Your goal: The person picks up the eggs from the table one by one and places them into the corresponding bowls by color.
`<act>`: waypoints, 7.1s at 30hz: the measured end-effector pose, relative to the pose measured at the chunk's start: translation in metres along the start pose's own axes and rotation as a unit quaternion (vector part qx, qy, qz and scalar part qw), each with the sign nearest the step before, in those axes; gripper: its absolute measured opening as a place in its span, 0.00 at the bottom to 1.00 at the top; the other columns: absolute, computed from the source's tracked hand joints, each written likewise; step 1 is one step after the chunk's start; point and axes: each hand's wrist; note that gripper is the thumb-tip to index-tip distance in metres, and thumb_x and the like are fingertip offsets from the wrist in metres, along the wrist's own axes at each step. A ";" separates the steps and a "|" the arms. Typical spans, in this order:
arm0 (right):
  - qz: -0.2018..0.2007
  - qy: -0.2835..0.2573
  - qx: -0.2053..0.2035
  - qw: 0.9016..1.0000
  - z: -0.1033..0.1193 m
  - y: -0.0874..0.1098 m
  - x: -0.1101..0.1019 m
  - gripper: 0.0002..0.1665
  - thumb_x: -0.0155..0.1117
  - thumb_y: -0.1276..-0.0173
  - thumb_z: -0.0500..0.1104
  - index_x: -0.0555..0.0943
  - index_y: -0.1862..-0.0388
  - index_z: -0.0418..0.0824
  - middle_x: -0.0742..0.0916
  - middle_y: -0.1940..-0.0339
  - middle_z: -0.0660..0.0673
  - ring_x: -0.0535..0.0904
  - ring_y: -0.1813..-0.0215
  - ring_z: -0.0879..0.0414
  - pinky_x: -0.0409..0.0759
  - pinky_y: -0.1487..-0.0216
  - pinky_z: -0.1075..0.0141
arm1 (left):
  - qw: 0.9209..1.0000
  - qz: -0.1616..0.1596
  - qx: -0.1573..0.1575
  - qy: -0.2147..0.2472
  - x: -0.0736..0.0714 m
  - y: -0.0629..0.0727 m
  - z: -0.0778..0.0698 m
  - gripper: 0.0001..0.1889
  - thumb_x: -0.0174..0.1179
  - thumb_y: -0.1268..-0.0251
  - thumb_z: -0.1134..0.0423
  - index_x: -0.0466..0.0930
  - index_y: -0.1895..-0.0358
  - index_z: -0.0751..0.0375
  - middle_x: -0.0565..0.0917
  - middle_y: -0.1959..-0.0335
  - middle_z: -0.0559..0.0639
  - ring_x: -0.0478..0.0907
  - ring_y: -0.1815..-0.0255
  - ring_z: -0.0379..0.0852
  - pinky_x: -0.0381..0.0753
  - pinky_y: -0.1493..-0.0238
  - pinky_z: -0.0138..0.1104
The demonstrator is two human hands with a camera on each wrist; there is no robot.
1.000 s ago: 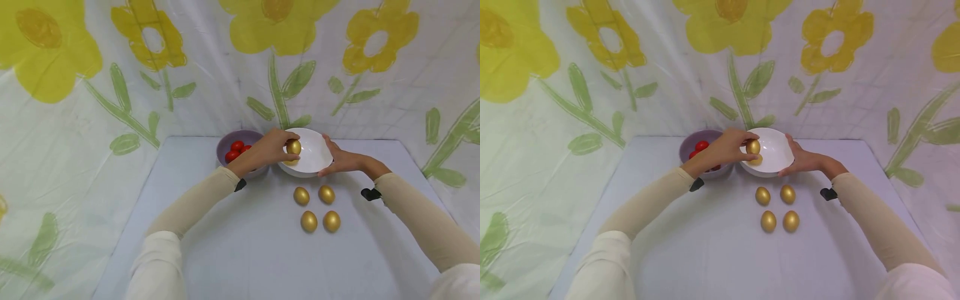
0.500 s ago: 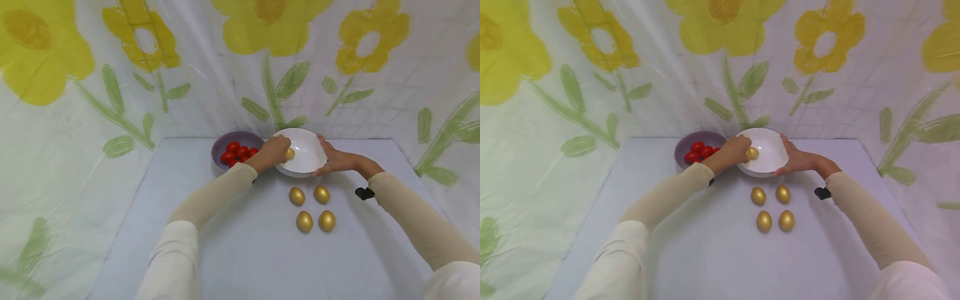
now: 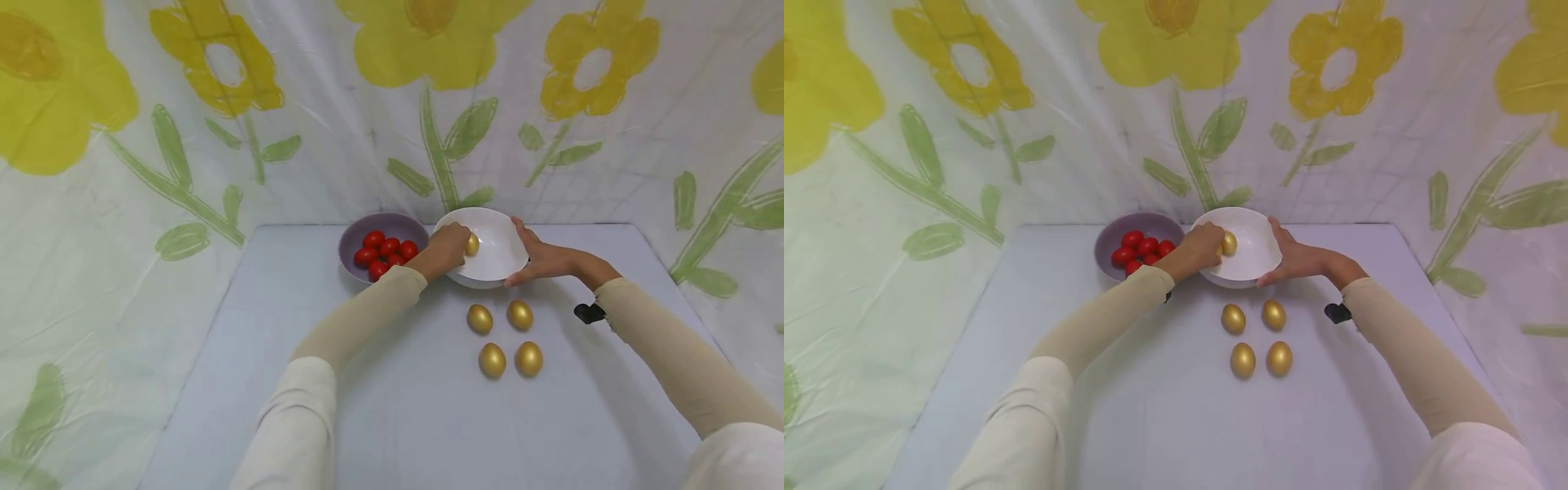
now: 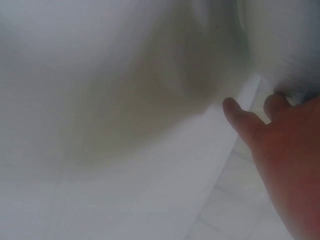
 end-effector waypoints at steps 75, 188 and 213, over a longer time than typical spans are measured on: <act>-0.002 0.000 -0.008 1.000 0.000 0.005 0.001 0.86 0.82 0.38 0.56 0.17 0.15 0.48 0.31 0.13 0.37 0.29 0.14 0.32 0.42 0.21 0.28 | 0.899 -0.174 0.192 0.352 0.046 0.148 -0.043 0.36 0.71 0.28 0.50 0.71 0.21 0.50 0.87 0.40 0.42 0.79 0.61 0.33 0.79 0.48 0.26; -0.009 -0.008 -0.006 1.000 0.005 0.002 0.006 0.87 0.84 0.40 0.56 0.19 0.15 0.49 0.35 0.12 0.35 0.33 0.13 0.35 0.44 0.20 0.30 | 0.991 -0.012 0.089 -0.102 0.013 -0.017 0.010 0.14 0.51 0.16 0.67 0.84 0.40 0.55 0.88 0.46 0.49 0.83 0.45 0.46 0.80 0.40 0.33; -0.011 0.001 0.006 1.000 0.002 0.003 0.001 0.88 0.84 0.40 0.59 0.18 0.15 0.50 0.37 0.13 0.31 0.35 0.14 0.32 0.45 0.19 0.32 | 0.988 -0.038 0.120 0.085 -0.013 0.002 0.014 0.32 0.60 0.19 0.54 0.64 0.18 0.57 0.65 0.17 0.52 0.67 0.21 0.52 0.63 0.20 0.38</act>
Point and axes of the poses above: each hand's wrist, its own y-axis away from the middle knuckle, its own x-axis out of the palm, z = x × y
